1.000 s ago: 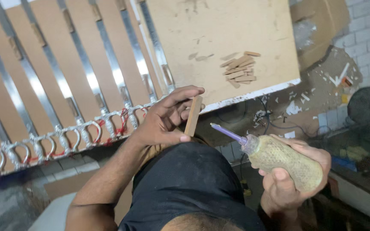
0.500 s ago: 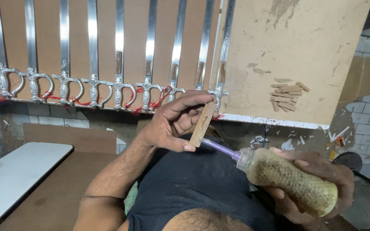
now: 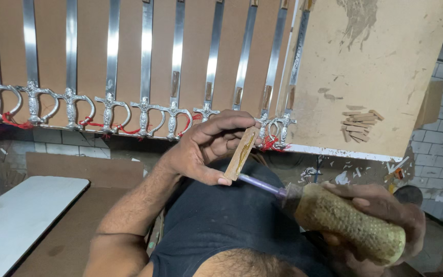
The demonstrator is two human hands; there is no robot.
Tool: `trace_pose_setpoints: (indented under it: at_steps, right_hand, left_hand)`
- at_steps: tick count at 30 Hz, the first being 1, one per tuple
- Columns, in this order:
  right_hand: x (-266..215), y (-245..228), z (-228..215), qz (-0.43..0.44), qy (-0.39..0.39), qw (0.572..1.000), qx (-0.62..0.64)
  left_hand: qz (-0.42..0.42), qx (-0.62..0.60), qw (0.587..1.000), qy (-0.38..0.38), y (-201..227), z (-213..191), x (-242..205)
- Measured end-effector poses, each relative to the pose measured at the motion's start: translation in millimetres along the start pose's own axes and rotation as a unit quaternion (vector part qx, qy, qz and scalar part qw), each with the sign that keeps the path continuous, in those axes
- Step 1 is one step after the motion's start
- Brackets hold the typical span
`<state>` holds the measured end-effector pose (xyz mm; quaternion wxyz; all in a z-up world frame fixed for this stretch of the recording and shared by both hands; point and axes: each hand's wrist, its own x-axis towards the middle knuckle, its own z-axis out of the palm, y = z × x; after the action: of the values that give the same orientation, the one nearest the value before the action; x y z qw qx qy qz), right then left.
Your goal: The person repeatedly picks small rectangular wooden pieces from a pile, applies glue from a bottle to one face, and places the glued piece onto a vertical board where decorative swords are mounted. The cycle of picking, gluing, and placing continues throughout the clip.
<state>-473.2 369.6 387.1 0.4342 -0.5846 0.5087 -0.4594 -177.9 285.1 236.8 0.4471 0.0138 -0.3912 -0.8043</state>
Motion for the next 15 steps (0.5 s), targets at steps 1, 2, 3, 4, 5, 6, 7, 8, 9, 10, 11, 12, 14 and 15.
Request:
trace_pose_setpoints:
  at_steps: [1, 2, 3, 4, 5, 6, 7, 8, 9, 10, 11, 12, 14, 15]
  right_hand:
    - [2.2, -0.3, 9.7, -0.043, 0.023, 0.998, -0.026]
    - [4.9, 2.9, 20.8, -0.087, 0.046, 0.994, -0.052]
    - [3.2, 2.8, 31.1, -0.097, 0.069, 0.991, -0.065]
    - [1.7, 3.9, 41.6, -0.107, 0.092, 0.987, -0.078]
    - [-0.9, 1.6, 49.6, -0.086, 0.113, 0.987, -0.074]
    - [0.5, 1.5, 55.8, -0.082, 0.123, 0.985, -0.084]
    - [2.0, 0.9, 62.4, -0.079, 0.132, 0.984, -0.093]
    - [6.7, 2.2, 68.5, -0.093, 0.13, 0.98, -0.117]
    - [9.9, 0.8, 74.1, -0.105, 0.117, 0.98, -0.122]
    - [13.7, -0.7, 79.7, -0.116, 0.103, 0.98, -0.127]
    - [16.2, -3.9, 84.9, -0.123, 0.079, 0.983, -0.115]
    - [18.9, -6.7, 89.9, -0.123, 0.064, 0.986, -0.094]
    - [25.1, -9.7, 99.4, -0.118, 0.044, 0.991, -0.044]
    - [26.2, -11.0, 104.2, -0.11, 0.04, 0.993, -0.015]
  left_hand:
    - [-0.001, 0.004, 1.0, -0.004, 6.1, -2.5, -2.5]
    - [-0.002, 0.007, 1.0, -0.009, 12.1, -4.9, -5.3]
    - [-0.003, 0.01, 1.0, -0.014, 17.4, -7.2, -8.1]
    - [-0.008, 0.01, 1.0, -0.018, 22.4, -9.4, -11.0]
    - [-0.011, 0.011, 1.0, -0.019, 27.5, -11.2, -14.5]
    - [-0.015, 0.012, 1.0, -0.021, 32.5, -13.1, -18.1]
    - [-0.016, 0.017, 1.0, -0.018, 37.6, -15.1, -21.9]
    - [-0.018, 0.022, 0.999, -0.016, 42.3, -17.1, -26.0]
    - [-0.02, 0.027, 0.999, -0.013, 46.3, -19.0, -30.3]
    - [-0.015, 0.028, 0.999, -0.006, 49.9, -22.3, -33.8]
    - [-0.012, 0.027, 1.0, 0.002, 52.9, -25.4, -37.2]
    - [-0.008, 0.025, 1.0, 0.01, 55.4, -27.8, -40.7]
    - [0.003, 0.03, 0.999, 0.009, 60.3, -32.7, -45.9]
    - [0.007, 0.032, 0.999, 0.008, 62.8, -34.6, -48.4]
